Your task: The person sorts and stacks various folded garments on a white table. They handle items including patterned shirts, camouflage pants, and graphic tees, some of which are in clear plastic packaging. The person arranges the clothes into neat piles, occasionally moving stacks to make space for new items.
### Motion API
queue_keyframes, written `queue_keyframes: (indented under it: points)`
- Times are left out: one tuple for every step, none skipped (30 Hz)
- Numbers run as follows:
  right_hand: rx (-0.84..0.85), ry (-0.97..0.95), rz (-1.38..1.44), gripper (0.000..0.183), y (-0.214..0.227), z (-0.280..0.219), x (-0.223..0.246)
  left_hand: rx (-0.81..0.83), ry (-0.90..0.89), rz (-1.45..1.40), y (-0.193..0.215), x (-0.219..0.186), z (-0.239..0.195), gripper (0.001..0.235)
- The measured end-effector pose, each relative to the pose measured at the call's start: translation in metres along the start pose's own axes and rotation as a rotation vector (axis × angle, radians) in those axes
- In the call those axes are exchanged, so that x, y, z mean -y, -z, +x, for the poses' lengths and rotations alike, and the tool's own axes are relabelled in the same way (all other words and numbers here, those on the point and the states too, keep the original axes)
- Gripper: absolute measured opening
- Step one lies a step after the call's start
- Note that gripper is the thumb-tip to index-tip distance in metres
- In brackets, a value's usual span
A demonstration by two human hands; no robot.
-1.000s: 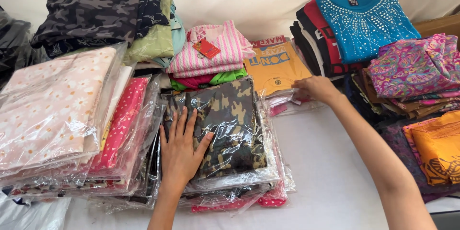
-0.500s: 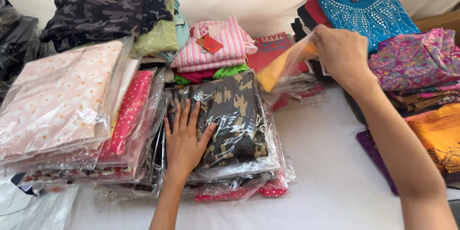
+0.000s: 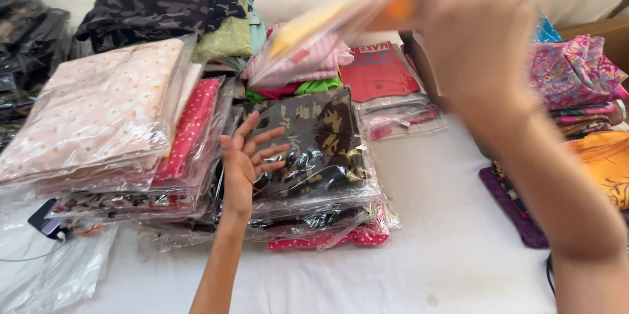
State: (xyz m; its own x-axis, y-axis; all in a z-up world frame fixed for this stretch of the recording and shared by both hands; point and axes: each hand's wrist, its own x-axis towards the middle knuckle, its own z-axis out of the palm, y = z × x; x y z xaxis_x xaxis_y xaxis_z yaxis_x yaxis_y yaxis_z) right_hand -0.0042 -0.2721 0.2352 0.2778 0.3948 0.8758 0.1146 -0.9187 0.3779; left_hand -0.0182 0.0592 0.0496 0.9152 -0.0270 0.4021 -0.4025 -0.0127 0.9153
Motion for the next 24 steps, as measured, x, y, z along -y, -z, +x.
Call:
queue_keyframes:
  points:
    - [-0.005,0.005,0.001,0.008,0.002,-0.011,0.030,-0.006,-0.004,-0.002,0.003,-0.006,-0.004,0.084]
    - [0.011,0.084,0.093,0.002,0.003,-0.023,0.061,-0.017,0.074,-0.249,0.006,-0.012,-0.009,0.084]
    - [0.032,0.161,0.187,0.008,0.002,-0.037,0.091,-0.029,0.156,-0.495,0.009,-0.016,-0.013,0.084]
    - [0.029,0.164,0.191,0.008,-0.006,-0.058,0.109,-0.034,0.154,-0.494,0.012,-0.008,-0.019,0.084]
    - [0.126,0.216,0.324,0.021,-0.013,-0.079,0.130,-0.154,0.204,-0.413,0.017,-0.002,-0.026,0.077]
    - [0.222,0.269,0.457,0.035,-0.020,-0.100,0.151,-0.274,0.251,-0.330,0.022,0.005,-0.032,0.074]
    - [0.216,0.272,0.458,0.035,-0.022,-0.110,0.153,-0.277,0.246,-0.329,0.021,0.010,-0.040,0.074]
    - [0.261,0.281,0.565,0.032,-0.024,-0.119,0.154,-0.341,0.268,-0.192,0.020,0.015,-0.047,0.075]
    - [0.310,0.283,0.673,0.034,-0.026,-0.128,0.156,-0.399,0.295,-0.051,0.020,0.020,-0.054,0.079]
    - [0.308,0.280,0.674,0.034,-0.026,-0.124,0.144,-0.397,0.294,-0.047,0.019,0.015,-0.061,0.079]
    - [0.453,0.236,0.843,0.041,-0.026,-0.121,0.131,-0.400,0.234,-0.001,0.015,0.012,-0.068,0.077]
    - [0.598,0.187,1.011,0.049,-0.027,-0.118,0.117,-0.402,0.174,0.044,0.012,0.010,-0.076,0.074]
    - [0.599,0.189,1.006,0.049,-0.028,-0.114,0.109,-0.401,0.172,0.040,0.008,0.009,-0.085,0.074]
    - [0.527,0.176,1.012,0.049,-0.029,-0.110,0.100,-0.455,0.221,-0.066,0.005,0.007,-0.094,0.075]
    - [0.453,0.161,1.021,0.050,-0.031,-0.107,0.092,-0.506,0.271,-0.169,0.002,0.006,-0.103,0.075]
    - [0.452,0.160,1.020,0.050,-0.041,-0.118,0.102,-0.504,0.270,-0.169,0.000,0.025,-0.127,0.075]
    - [0.503,0.197,0.982,0.055,-0.052,-0.129,0.112,-0.570,0.236,-0.107,0.000,0.043,-0.152,0.076]
    - [0.555,0.234,0.943,0.060,-0.063,-0.140,0.122,-0.636,0.202,-0.045,-0.001,0.062,-0.176,0.078]
    - [0.553,0.227,0.942,0.060,-0.059,-0.147,0.136,-0.629,0.201,-0.041,-0.010,0.032,-0.168,0.078]
    - [0.470,0.201,0.858,0.063,-0.057,-0.155,0.151,-0.545,0.031,0.255,-0.019,0.003,-0.161,0.070]
    - [0.395,0.178,0.773,0.066,-0.052,-0.164,0.164,-0.453,-0.134,0.542,-0.030,-0.025,-0.157,0.061]
    - [0.401,0.175,0.771,0.066,-0.043,-0.161,0.168,-0.448,-0.130,0.539,-0.030,-0.036,-0.130,0.061]
    - [0.450,0.181,0.769,0.069,-0.034,-0.158,0.172,-0.270,-0.267,0.772,-0.030,-0.047,-0.105,0.049]
    - [0.499,0.187,0.767,0.072,-0.025,-0.154,0.176,-0.081,-0.404,0.997,-0.030,-0.059,-0.079,0.040]
